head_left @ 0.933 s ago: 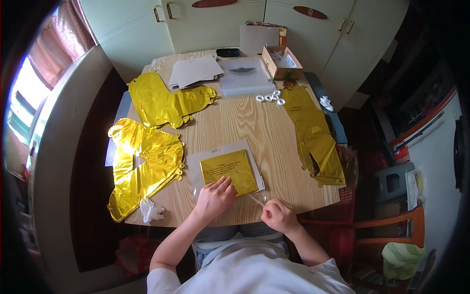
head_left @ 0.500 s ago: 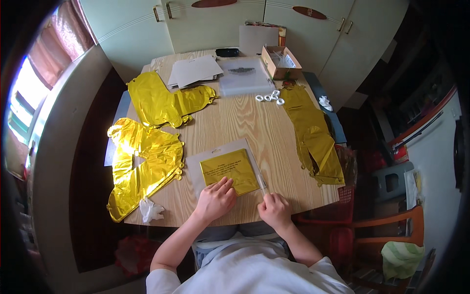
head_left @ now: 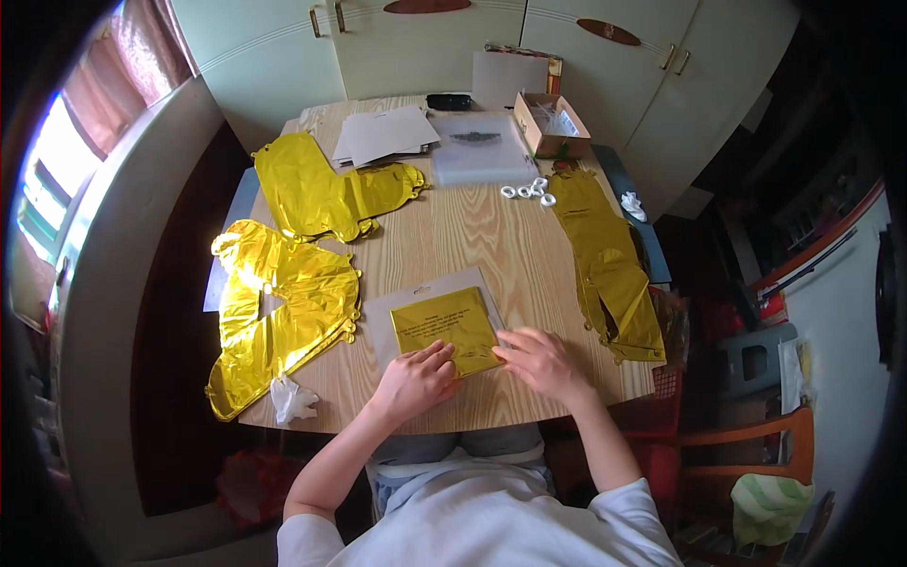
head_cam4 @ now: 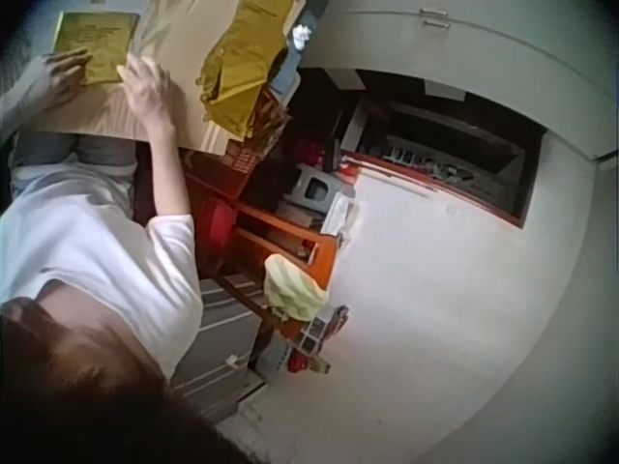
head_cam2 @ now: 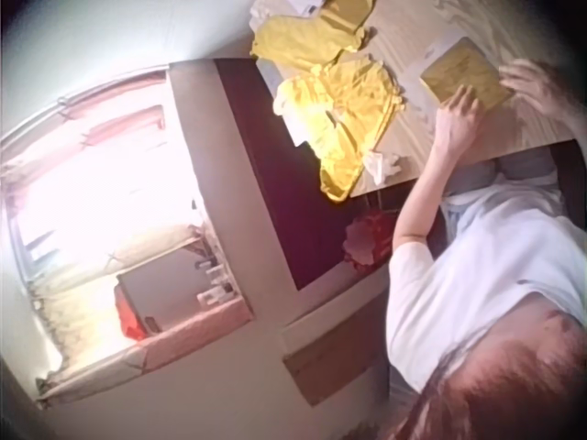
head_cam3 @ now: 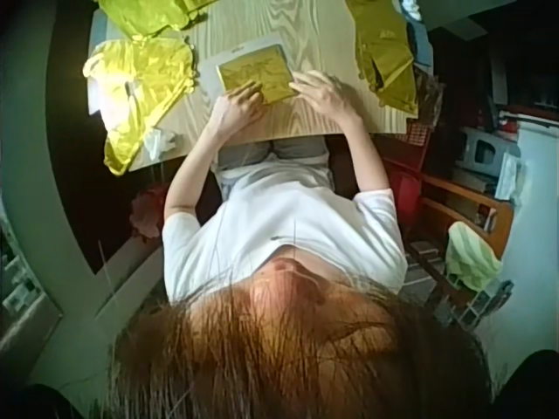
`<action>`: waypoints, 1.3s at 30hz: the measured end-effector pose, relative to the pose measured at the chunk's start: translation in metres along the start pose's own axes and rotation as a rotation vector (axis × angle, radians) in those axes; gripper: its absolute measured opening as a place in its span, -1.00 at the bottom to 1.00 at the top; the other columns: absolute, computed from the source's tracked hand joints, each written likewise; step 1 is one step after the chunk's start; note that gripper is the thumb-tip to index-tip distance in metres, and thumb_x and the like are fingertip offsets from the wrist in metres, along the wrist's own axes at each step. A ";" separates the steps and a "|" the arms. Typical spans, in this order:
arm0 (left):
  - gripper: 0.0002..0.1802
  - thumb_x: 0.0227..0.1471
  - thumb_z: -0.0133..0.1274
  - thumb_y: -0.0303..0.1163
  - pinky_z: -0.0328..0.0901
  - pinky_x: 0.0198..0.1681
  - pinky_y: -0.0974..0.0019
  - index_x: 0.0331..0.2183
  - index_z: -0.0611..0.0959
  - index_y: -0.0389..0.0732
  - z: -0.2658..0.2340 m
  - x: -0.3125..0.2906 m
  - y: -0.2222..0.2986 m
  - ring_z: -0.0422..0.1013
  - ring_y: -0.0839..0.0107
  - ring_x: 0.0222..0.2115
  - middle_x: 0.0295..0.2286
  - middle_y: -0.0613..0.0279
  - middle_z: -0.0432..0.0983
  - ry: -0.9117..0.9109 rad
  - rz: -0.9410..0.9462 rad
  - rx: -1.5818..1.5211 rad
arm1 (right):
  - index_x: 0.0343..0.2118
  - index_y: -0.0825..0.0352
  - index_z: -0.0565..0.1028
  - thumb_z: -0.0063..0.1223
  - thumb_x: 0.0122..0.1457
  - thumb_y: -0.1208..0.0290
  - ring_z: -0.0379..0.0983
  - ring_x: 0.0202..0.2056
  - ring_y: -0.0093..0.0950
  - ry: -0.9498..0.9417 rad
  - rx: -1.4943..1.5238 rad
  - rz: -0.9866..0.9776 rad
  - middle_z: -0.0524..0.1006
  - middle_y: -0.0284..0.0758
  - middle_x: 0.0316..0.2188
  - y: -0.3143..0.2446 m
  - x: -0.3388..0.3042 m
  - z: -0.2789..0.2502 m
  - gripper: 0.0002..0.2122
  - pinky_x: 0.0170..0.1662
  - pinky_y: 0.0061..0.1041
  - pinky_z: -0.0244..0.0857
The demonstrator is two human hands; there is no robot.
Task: Manually packaging gold foil decorations or balloons into plastic sleeves with cardboard inserts.
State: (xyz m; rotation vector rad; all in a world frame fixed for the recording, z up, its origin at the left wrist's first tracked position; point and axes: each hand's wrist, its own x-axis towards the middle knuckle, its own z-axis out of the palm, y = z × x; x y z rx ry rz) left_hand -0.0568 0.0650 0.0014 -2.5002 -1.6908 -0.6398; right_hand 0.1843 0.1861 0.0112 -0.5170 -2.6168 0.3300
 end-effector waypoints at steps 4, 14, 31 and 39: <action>-0.74 -0.06 0.16 -0.22 0.44 -0.14 0.23 -0.43 0.54 -0.22 -0.003 0.002 0.000 0.49 0.18 -0.08 -0.13 0.05 0.54 0.002 0.007 0.001 | -0.14 0.16 0.60 0.27 -0.06 0.29 0.40 0.02 -0.43 -0.036 -0.029 -0.104 0.54 -0.43 -0.06 0.021 0.003 0.006 -0.65 0.01 -0.41 0.25; -0.70 -0.10 0.12 -0.34 0.46 -0.18 0.24 -0.28 0.55 -0.29 -0.008 0.007 0.003 0.48 0.15 -0.09 -0.14 0.02 0.51 -0.076 0.046 0.110 | -0.19 0.23 0.53 0.28 -0.09 0.25 0.42 -0.06 -0.43 -0.074 0.030 -0.179 0.52 -0.41 -0.13 0.033 0.016 0.005 -0.64 0.02 -0.39 0.25; -0.52 -0.11 0.07 -0.37 0.44 -0.11 0.21 -0.10 0.54 -0.38 -0.008 0.005 0.011 0.45 0.10 -0.07 -0.10 -0.02 0.48 -0.111 0.030 0.180 | -0.30 0.31 0.53 0.11 0.02 0.41 0.51 -0.10 -0.41 0.029 -0.170 -0.363 0.57 -0.29 -0.22 0.005 0.034 0.017 -0.82 0.02 -0.42 0.37; -0.52 -0.15 0.10 -0.37 0.43 -0.11 0.23 -0.11 0.56 -0.34 -0.006 0.004 0.010 0.45 0.15 -0.06 -0.08 0.03 0.48 -0.097 -0.017 0.161 | -0.33 0.32 0.54 0.05 0.01 0.42 0.56 -0.20 -0.40 -0.034 -0.284 -0.402 0.59 -0.25 -0.26 -0.007 0.046 0.013 -0.83 -0.11 -0.47 0.45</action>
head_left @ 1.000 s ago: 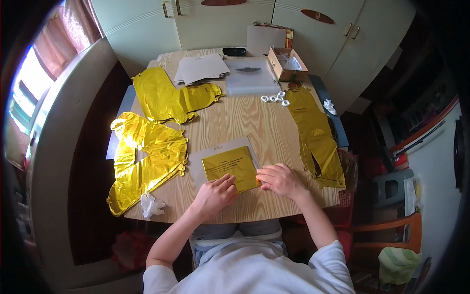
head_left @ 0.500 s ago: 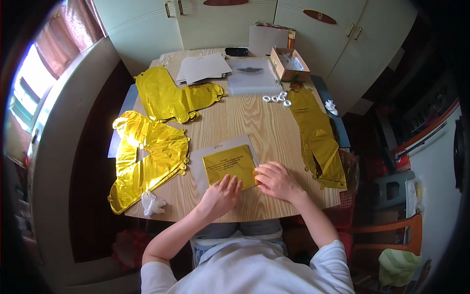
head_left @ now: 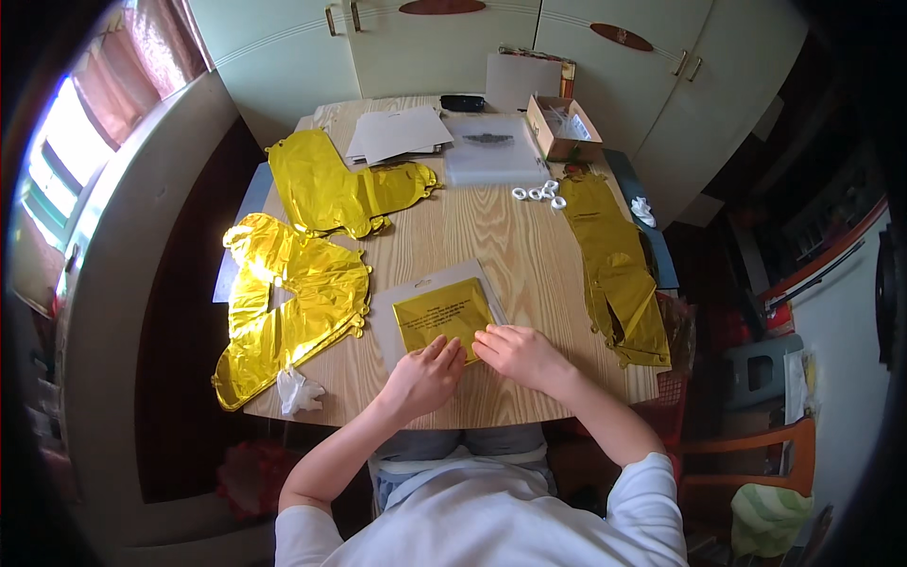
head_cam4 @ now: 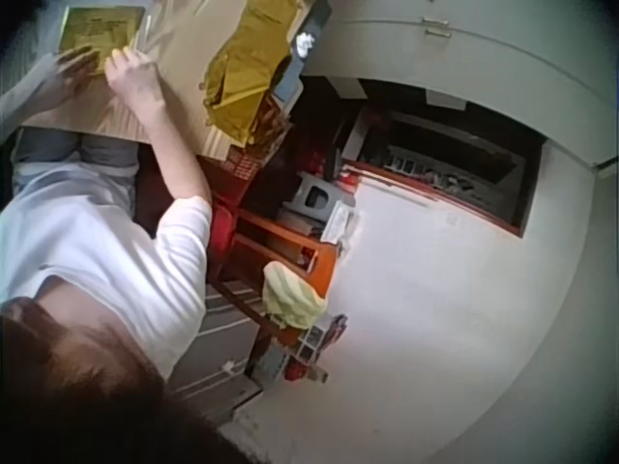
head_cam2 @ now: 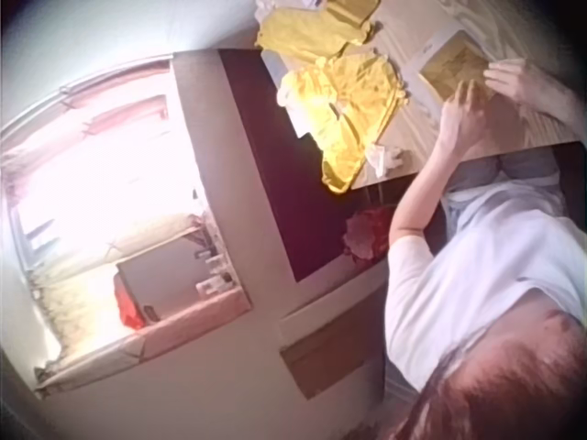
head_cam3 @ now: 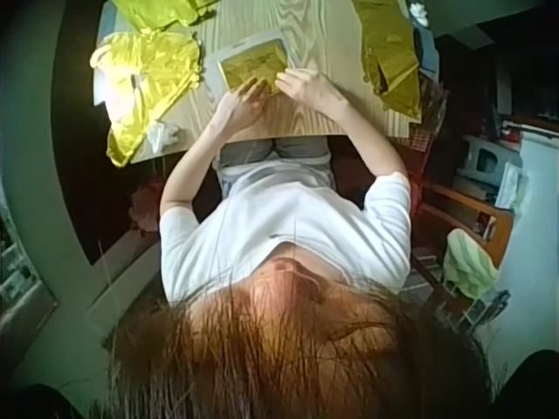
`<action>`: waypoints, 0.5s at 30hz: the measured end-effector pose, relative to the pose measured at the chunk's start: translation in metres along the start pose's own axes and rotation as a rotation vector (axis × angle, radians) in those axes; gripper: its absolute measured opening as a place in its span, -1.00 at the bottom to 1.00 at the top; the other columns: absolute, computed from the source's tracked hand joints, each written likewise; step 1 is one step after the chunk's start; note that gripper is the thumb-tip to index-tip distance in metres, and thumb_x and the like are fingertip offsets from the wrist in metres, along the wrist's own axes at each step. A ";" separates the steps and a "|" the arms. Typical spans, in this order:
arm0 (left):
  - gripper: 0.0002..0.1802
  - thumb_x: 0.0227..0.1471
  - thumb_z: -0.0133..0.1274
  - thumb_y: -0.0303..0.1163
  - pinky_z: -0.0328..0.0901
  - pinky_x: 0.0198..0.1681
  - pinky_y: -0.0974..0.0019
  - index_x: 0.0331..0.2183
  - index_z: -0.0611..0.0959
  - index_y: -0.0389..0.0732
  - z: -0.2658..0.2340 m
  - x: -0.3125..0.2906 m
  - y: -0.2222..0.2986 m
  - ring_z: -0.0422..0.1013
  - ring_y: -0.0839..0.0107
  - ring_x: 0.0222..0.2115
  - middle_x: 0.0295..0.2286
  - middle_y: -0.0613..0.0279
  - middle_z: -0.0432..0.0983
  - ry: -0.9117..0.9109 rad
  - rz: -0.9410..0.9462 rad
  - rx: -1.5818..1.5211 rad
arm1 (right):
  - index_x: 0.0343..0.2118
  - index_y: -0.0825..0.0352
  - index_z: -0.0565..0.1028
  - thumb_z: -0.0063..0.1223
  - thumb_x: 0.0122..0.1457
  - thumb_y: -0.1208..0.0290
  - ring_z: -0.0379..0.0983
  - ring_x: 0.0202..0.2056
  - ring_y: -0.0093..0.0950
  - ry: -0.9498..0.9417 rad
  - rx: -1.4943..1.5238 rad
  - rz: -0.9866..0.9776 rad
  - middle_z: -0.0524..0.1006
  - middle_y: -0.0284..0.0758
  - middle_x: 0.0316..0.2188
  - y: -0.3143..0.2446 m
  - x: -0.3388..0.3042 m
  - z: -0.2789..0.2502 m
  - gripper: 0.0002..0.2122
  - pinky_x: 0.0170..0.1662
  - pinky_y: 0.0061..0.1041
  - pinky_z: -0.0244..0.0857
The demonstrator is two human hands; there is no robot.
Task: Manually packaging gold foil decorations or balloons into plastic sleeves with cardboard inserts.
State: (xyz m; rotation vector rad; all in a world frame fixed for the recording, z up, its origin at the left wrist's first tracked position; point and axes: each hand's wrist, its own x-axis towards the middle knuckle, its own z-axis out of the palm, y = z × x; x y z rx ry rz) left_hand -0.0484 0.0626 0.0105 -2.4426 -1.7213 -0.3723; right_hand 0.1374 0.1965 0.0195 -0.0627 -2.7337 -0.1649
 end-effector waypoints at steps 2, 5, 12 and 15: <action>-0.52 -0.16 0.10 -0.38 0.43 -0.10 0.24 -0.12 0.57 -0.34 -0.001 0.000 0.000 0.45 0.16 -0.06 -0.08 0.04 0.49 0.013 0.001 0.006 | -0.37 0.32 0.53 0.05 0.00 0.43 0.57 -0.23 -0.40 0.029 -0.006 0.008 0.60 -0.27 -0.29 -0.001 -0.002 0.005 -0.86 -0.16 -0.47 0.47; -0.54 -0.16 0.10 -0.38 0.43 -0.10 0.25 -0.14 0.58 -0.33 0.001 0.001 0.002 0.45 0.17 -0.07 -0.11 0.05 0.50 0.050 -0.006 0.014 | -0.41 0.32 0.53 0.06 -0.01 0.44 0.58 -0.26 -0.41 0.077 -0.023 0.013 0.60 -0.28 -0.34 0.000 -0.004 0.011 -0.89 -0.24 -0.49 0.49; -0.55 -0.16 0.08 -0.39 0.43 -0.16 0.29 -0.14 0.55 -0.32 0.009 0.000 0.001 0.43 0.19 -0.07 -0.15 0.02 0.50 0.100 -0.091 0.161 | -0.47 0.29 0.49 0.06 -0.02 0.48 0.58 -0.29 -0.46 0.186 -0.005 0.058 0.58 -0.34 -0.40 0.001 -0.006 0.019 -0.96 -0.33 -0.52 0.49; -0.58 -0.07 0.00 -0.39 0.43 -0.13 0.27 -0.12 0.57 -0.33 0.008 0.004 -0.004 0.43 0.07 -0.04 -0.09 -0.09 0.48 0.008 -0.167 0.173 | -0.50 0.27 0.48 0.07 -0.01 0.47 0.57 -0.35 -0.49 0.165 0.059 0.110 0.57 -0.37 -0.41 0.005 -0.006 0.020 -0.97 -0.39 -0.53 0.47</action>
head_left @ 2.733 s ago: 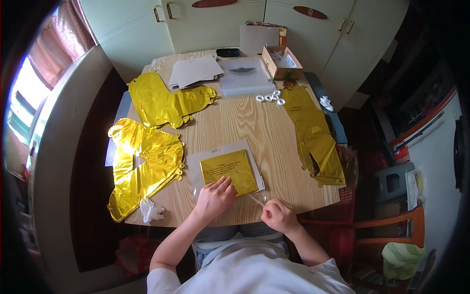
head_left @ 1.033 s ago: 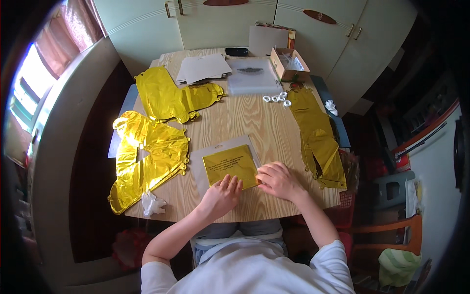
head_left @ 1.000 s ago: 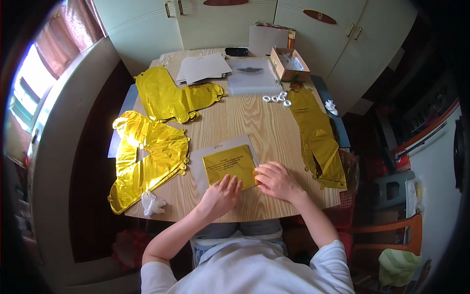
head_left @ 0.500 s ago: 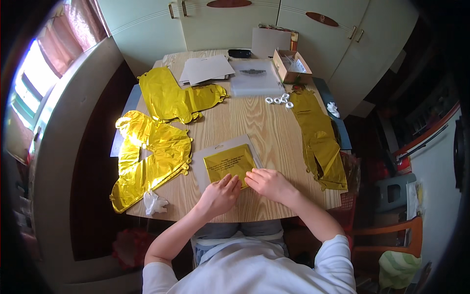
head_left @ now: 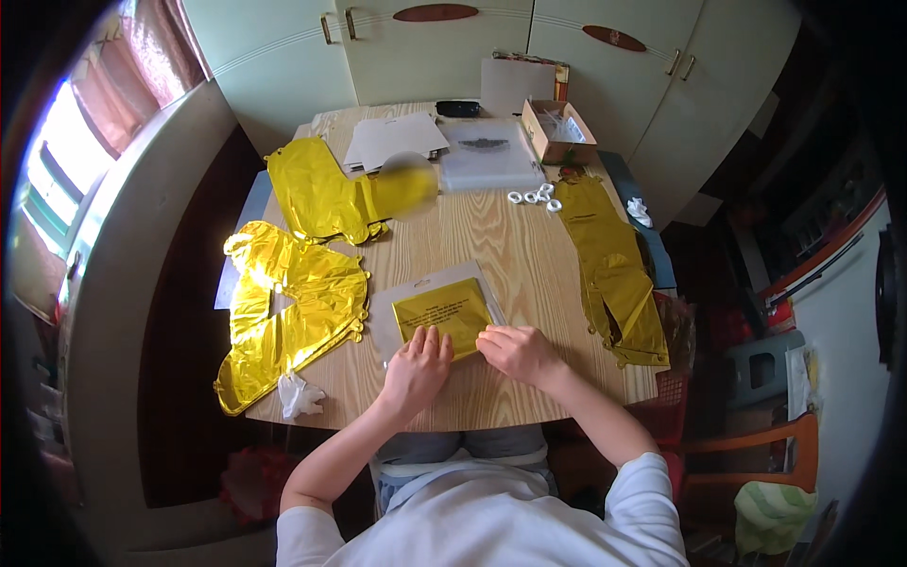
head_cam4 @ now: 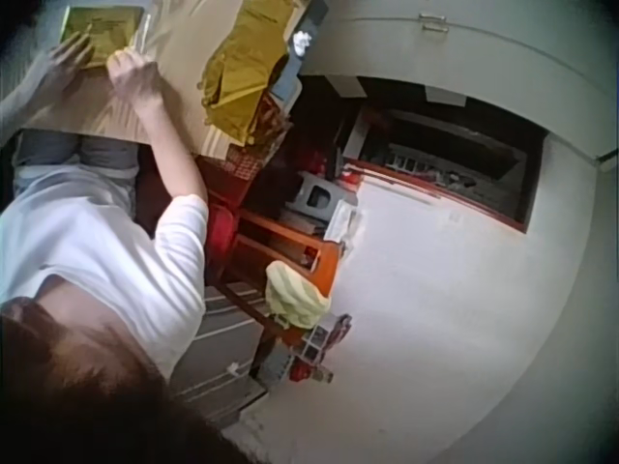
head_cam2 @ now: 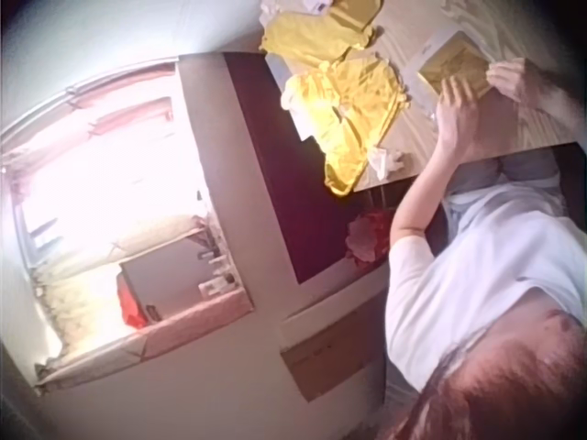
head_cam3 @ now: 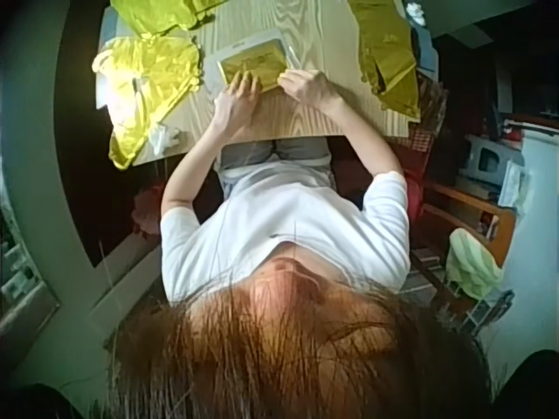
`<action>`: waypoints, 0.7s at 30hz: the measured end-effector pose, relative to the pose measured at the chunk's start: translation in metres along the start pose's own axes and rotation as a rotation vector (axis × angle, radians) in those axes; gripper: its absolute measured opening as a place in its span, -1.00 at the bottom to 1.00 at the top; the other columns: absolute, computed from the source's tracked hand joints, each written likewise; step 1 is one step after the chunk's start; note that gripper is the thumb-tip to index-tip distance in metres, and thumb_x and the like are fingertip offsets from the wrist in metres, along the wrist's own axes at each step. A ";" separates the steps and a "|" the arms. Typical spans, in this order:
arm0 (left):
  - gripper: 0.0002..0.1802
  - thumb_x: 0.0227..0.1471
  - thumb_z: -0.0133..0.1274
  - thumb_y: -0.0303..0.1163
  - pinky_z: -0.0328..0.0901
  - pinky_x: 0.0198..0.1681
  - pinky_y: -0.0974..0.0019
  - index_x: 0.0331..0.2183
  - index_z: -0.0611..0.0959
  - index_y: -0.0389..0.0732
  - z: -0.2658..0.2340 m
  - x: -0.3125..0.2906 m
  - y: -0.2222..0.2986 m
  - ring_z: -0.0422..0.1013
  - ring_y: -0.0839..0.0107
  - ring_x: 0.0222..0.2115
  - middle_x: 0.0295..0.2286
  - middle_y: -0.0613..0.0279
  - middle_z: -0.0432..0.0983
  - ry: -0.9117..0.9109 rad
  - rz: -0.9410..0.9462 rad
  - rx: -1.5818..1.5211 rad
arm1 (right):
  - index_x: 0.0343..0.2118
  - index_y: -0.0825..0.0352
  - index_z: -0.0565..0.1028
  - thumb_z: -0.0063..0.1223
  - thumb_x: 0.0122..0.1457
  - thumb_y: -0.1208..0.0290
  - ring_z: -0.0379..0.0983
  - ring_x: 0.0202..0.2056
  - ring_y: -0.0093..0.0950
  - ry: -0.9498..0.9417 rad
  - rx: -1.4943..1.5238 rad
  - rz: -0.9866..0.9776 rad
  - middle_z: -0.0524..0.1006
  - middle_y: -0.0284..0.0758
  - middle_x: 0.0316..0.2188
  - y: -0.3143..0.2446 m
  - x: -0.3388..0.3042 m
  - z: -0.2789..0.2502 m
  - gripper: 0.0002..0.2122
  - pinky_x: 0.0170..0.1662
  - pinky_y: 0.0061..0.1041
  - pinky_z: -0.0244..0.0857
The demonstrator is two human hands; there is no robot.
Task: Manually packaging gold foil decorations or balloons into plastic sleeves with cardboard inserts.
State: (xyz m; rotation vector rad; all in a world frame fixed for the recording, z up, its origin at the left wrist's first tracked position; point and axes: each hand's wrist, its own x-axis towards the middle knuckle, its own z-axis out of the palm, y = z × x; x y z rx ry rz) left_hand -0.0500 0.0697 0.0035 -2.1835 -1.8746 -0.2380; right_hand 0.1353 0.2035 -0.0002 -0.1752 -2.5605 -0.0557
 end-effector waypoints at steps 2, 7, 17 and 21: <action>-0.58 -0.06 0.00 -0.39 0.44 -0.18 0.27 -0.12 0.57 -0.33 0.001 0.001 -0.003 0.45 0.08 -0.08 -0.13 -0.09 0.50 0.012 0.019 0.039 | -0.49 0.26 0.48 0.07 0.04 0.47 0.55 -0.40 -0.49 0.005 0.098 -0.002 0.57 -0.38 -0.43 0.003 0.004 -0.005 -0.97 -0.43 -0.52 0.45; -0.64 -0.07 0.01 -0.39 0.44 -0.41 0.32 -0.18 0.58 -0.32 -0.007 0.007 -0.009 0.50 0.20 -0.25 -0.31 0.03 0.53 0.013 0.037 0.082 | -0.38 0.27 0.52 0.08 0.13 0.39 0.55 -0.39 -0.46 0.014 0.246 0.213 0.59 -0.30 -0.39 0.056 0.015 -0.006 -0.91 -0.39 -0.50 0.45; -0.76 -0.07 0.02 -0.40 0.37 -0.62 0.34 -0.28 0.57 -0.27 -0.062 0.046 -0.019 0.54 0.32 -0.45 -0.46 0.20 0.53 -0.248 0.036 0.231 | -0.34 0.27 0.57 0.09 0.08 0.37 0.45 -0.18 -0.25 -0.034 -0.243 0.770 0.55 -0.30 -0.28 0.253 0.016 0.038 -0.87 -0.12 -0.28 0.35; -0.86 -0.06 0.01 -0.41 0.36 -0.63 0.30 -0.38 0.55 -0.23 -0.079 0.063 -0.026 0.55 0.32 -0.51 -0.52 0.21 0.51 -0.288 0.035 0.190 | -0.45 0.21 0.56 0.04 0.10 0.31 0.45 -0.23 -0.30 -0.093 -0.456 0.717 0.54 -0.32 -0.36 0.249 0.013 0.036 -0.87 -0.21 -0.29 0.34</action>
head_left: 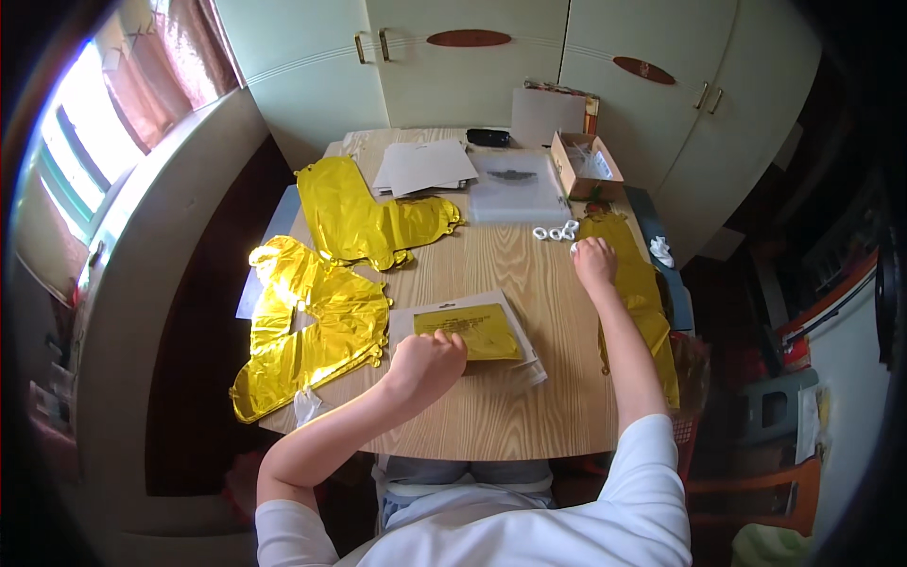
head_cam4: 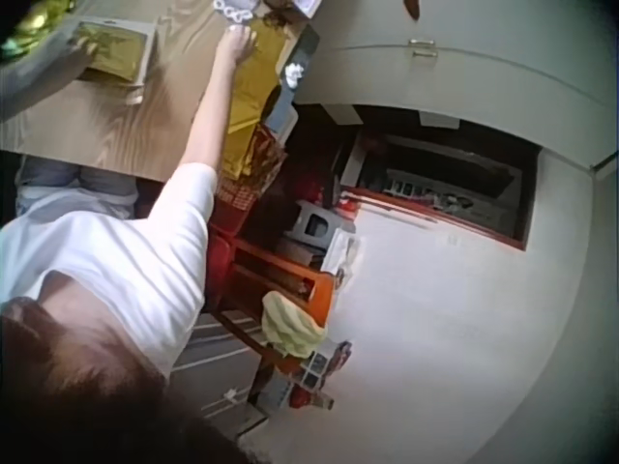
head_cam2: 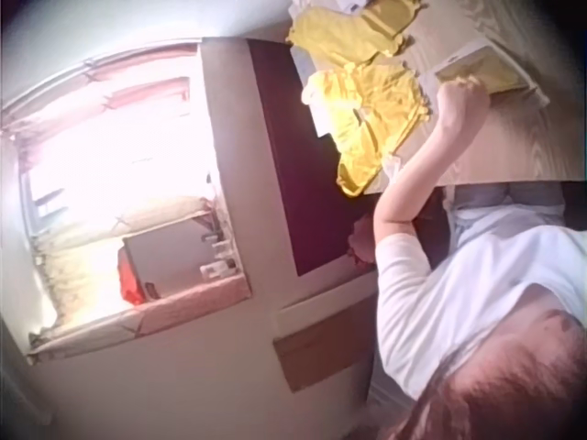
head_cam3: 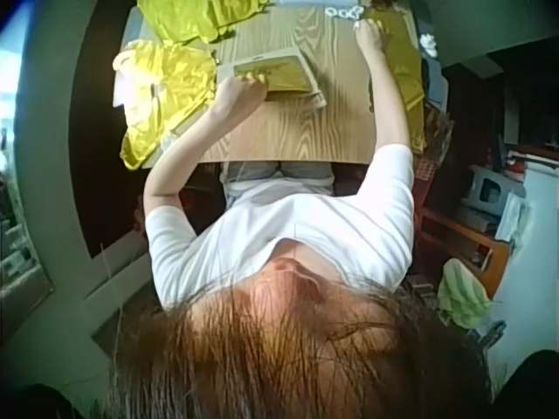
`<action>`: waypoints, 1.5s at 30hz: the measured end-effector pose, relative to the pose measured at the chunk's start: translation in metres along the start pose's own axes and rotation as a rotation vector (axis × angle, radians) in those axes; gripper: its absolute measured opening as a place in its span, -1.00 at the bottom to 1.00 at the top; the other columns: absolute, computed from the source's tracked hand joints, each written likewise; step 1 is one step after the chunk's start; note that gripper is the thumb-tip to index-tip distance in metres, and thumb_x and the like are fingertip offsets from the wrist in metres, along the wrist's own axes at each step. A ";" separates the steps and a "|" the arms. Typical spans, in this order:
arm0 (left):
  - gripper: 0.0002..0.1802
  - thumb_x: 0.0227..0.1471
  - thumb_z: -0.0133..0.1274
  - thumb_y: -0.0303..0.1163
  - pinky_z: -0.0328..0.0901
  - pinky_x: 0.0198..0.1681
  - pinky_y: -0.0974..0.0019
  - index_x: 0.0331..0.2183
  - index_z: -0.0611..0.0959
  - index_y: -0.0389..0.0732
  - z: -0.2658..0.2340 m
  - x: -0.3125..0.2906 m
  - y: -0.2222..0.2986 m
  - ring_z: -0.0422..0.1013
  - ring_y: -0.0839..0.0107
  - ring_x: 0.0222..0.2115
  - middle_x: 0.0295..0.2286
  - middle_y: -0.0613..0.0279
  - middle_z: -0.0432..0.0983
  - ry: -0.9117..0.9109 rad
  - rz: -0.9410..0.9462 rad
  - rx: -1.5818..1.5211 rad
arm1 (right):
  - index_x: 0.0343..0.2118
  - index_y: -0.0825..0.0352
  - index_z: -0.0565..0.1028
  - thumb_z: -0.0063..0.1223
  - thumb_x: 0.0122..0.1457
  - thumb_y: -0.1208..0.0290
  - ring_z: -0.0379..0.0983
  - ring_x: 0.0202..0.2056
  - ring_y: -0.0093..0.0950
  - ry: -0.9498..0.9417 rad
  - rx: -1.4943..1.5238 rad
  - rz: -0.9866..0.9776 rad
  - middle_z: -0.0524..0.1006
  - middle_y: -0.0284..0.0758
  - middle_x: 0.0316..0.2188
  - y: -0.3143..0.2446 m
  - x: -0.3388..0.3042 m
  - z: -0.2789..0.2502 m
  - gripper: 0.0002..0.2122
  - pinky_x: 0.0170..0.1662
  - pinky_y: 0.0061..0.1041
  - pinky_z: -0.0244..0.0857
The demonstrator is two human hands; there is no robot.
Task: Manually packaging gold foil decorations or balloons into plastic sleeves with cardboard inserts.
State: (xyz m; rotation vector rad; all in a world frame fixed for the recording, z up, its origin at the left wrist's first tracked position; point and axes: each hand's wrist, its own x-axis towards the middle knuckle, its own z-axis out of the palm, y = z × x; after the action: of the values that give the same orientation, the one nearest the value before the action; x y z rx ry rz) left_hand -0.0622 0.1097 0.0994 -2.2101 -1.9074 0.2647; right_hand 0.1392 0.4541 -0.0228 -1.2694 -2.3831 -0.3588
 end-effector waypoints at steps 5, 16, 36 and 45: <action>-0.88 -0.01 -0.02 -0.42 0.37 -0.62 0.27 -0.38 0.56 -0.21 -0.003 0.010 -0.011 0.54 0.32 -0.56 -0.55 0.24 0.54 -0.069 0.030 -0.037 | -0.49 0.20 0.56 0.17 0.03 0.40 0.43 -0.36 -0.38 0.232 0.441 -0.106 0.48 -0.37 -0.49 -0.049 -0.034 -0.085 -0.96 -0.30 -0.35 0.32; -0.91 -0.02 0.00 -0.39 0.36 -0.64 0.27 -0.43 0.54 -0.19 0.003 0.005 -0.005 0.54 0.29 -0.59 -0.62 0.23 0.53 0.052 0.012 -0.072 | -0.52 0.19 0.50 0.10 0.07 0.41 0.44 -0.60 -0.51 0.074 0.591 -0.539 0.35 -0.41 -0.70 -0.171 -0.146 -0.206 -0.94 -0.55 -0.50 0.33; -0.73 -0.04 0.02 -0.41 0.37 -0.63 0.37 -0.23 0.54 -0.26 0.045 -0.022 0.030 0.54 0.35 -0.53 -0.48 0.21 0.51 0.061 -0.063 -0.018 | -0.05 0.50 0.42 0.06 0.11 0.05 0.39 -0.04 -0.17 -0.119 0.570 -0.414 0.47 -0.06 -0.11 -0.203 -0.215 -0.163 -0.45 0.07 -0.24 0.23; -0.54 -0.04 0.03 -0.37 0.42 -0.52 0.41 -0.06 0.49 -0.30 0.061 -0.036 0.044 0.53 0.37 -0.36 -0.32 0.16 0.51 0.080 -0.083 0.013 | 0.03 0.47 0.36 0.02 0.05 -0.21 0.38 -0.01 -0.12 -0.592 0.489 -0.409 0.44 -0.05 -0.07 -0.211 -0.202 -0.154 -0.26 0.09 -0.19 0.20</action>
State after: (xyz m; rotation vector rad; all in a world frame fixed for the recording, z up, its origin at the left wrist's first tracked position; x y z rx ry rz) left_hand -0.0426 0.0706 0.0283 -2.0938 -1.9435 0.1720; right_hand 0.1001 0.1279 0.0112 -0.7168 -2.9581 0.5424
